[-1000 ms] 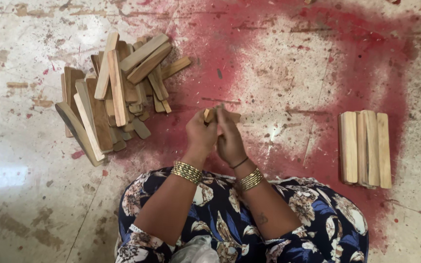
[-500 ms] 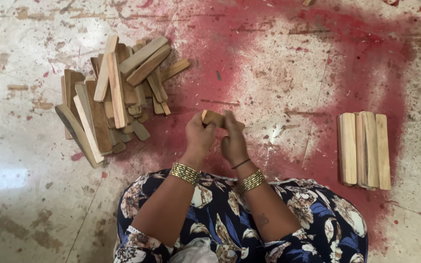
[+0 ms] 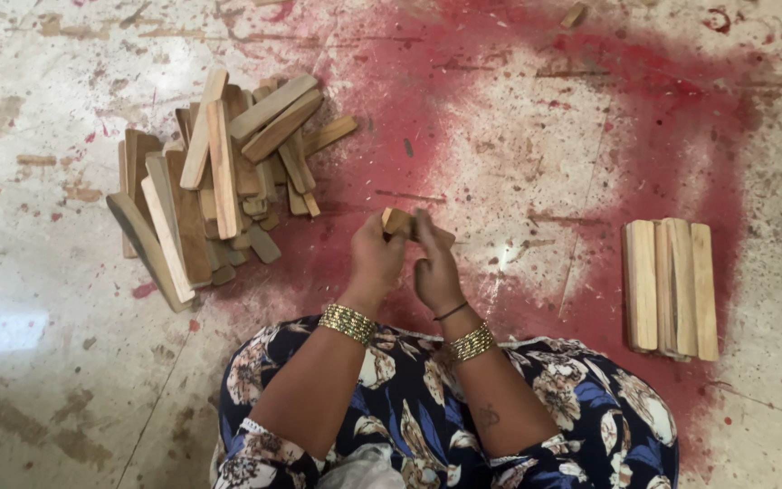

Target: The person sits on the floor and sands flat wooden sticks one at a time using a small green sanding block, rubbing along the surfaces and edges of each stick. Sanded sticks are placed in a pile beside them, with unsanded sticks taken from a larger pile.

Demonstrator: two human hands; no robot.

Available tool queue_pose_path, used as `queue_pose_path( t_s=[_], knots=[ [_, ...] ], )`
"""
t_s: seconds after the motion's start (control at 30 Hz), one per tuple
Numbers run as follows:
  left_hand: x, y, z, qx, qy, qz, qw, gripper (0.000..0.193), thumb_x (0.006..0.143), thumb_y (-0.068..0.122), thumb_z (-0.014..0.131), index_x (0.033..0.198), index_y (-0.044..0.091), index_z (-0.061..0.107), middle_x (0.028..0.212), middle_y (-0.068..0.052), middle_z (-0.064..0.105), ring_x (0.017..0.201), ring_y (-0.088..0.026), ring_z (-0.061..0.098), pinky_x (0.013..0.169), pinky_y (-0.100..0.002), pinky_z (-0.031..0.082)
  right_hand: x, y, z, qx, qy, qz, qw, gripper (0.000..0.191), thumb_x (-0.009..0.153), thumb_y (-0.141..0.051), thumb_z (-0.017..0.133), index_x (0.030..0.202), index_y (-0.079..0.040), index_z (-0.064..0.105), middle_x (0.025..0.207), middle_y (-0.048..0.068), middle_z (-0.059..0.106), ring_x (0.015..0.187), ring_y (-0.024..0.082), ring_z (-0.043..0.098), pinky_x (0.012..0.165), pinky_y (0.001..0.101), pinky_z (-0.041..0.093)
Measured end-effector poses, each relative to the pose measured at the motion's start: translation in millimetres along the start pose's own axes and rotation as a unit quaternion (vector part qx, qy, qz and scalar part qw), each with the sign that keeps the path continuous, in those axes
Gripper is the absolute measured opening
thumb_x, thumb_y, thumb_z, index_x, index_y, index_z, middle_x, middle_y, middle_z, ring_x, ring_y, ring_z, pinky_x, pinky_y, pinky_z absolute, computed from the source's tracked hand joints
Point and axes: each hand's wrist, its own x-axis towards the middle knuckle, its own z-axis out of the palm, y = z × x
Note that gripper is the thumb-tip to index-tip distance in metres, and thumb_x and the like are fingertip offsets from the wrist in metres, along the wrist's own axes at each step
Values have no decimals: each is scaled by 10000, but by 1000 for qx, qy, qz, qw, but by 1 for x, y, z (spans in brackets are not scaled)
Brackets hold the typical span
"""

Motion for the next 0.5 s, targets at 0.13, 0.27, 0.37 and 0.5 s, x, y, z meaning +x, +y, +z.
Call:
queue_pose_path(
  t_s=[0.13, 0.27, 0.37, 0.5],
  knots=[
    [-5, 5, -5, -77, -17, -30, 996, 259, 879, 44, 645, 1134, 29, 689, 917, -158, 741, 830, -228, 749, 749, -365, 574, 0, 10, 0, 5, -2, -128, 992, 858, 833, 201, 407, 1627, -91, 267, 1614, 246, 410, 1488, 369, 429, 1216, 418, 394],
    [-4, 4, 0, -49, -33, -17, 998, 224, 879, 91, 701, 1093, 31, 684, 900, -160, 744, 797, -256, 735, 720, -381, 567, 1, 20, -10, -83, -14, 83, 993, 795, 873, 143, 521, 1584, -98, 259, 1567, 253, 379, 1403, 365, 454, 1130, 394, 415],
    [-2, -3, 9, -31, -23, 12, 999, 223, 866, 106, 731, 1069, 24, 686, 905, -169, 740, 810, -272, 738, 724, -388, 567, 2, 19, -17, -115, -88, 261, 954, 639, 1049, 11, 424, 1658, -117, 278, 1388, 209, 643, 1246, 327, 677, 1067, 406, 546],
    [-1, -14, 13, 13, -9, 21, 1000, 150, 877, 95, 717, 1003, 21, 685, 895, -187, 727, 821, -316, 737, 728, -405, 568, 5, 9, -14, 48, -53, 42, 997, 748, 902, 131, 404, 1604, -114, 319, 1429, 173, 579, 1311, 286, 583, 1116, 345, 489]
  ],
)
